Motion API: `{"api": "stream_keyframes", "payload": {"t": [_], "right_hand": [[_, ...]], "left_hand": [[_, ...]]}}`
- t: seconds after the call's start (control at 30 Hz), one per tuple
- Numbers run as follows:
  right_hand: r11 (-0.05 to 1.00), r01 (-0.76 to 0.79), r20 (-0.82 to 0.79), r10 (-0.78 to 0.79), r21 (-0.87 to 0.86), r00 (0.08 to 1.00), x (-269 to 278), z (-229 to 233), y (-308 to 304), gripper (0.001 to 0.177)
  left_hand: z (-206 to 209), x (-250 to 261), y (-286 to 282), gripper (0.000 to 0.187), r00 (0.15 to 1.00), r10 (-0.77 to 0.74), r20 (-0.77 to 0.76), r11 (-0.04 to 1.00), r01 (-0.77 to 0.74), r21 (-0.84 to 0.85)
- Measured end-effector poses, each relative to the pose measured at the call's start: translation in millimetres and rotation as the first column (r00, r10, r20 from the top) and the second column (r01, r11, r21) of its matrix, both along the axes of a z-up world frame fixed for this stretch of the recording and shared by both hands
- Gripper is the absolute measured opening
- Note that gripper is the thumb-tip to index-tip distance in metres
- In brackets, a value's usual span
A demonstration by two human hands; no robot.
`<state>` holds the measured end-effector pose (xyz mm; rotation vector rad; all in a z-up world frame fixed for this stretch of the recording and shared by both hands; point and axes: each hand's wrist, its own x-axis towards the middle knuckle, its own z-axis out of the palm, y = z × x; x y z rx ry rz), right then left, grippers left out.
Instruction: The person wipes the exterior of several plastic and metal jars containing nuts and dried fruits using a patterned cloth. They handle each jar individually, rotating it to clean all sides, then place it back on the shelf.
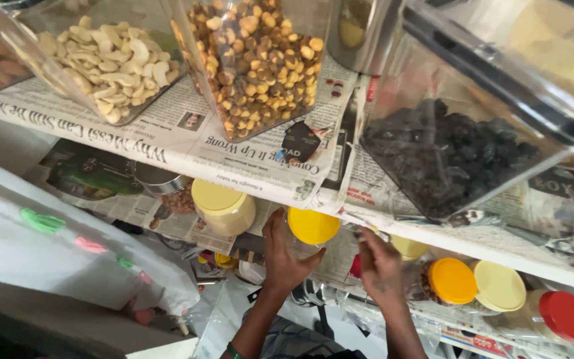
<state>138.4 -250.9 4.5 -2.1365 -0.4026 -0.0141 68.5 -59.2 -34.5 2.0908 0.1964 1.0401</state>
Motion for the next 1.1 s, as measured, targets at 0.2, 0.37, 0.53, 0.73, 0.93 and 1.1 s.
{"api": "stream_keyframes", "payload": {"t": [0.2,0.37,0.53,0.73,0.93,1.1], "right_hand": [[0.879,-0.429,0.412,0.477,-0.209,0.777,-26.4,43.0,39.3,0.078],[0.896,-0.398,0.438,0.444,-0.198,0.782,-17.8,51.5,60.6,0.076],[0.903,-0.403,0.439,0.426,-0.15,0.791,-13.9,44.5,72.5,0.079],[0.861,-0.486,0.474,0.493,-0.147,0.73,-22.2,34.0,83.1,0.069],[0.811,-0.535,0.415,0.581,-0.235,0.7,-37.8,29.5,83.4,0.068],[0.794,-0.546,0.432,0.605,-0.267,0.669,-38.2,34.1,62.8,0.062]], "left_hand": [[-5.8,-17.0,15.4,0.114,0.999,0.028,-0.046,0.999,-0.03,-0.029],[-15.9,-21.9,23.0,0.111,1.0,0.0,-0.021,1.0,0.0,-0.006],[-22.9,-22.4,22.7,0.107,1.0,-0.017,0.015,0.999,0.016,0.033],[-29.3,-21.9,21.2,0.106,1.0,0.005,0.028,0.998,-0.007,0.058],[-26.8,-28.1,27.4,0.107,1.0,-0.001,-0.004,0.998,0.001,-0.06],[-14.0,-34.6,30.8,0.109,0.994,-0.016,-0.104,0.97,-0.01,-0.244]]}}
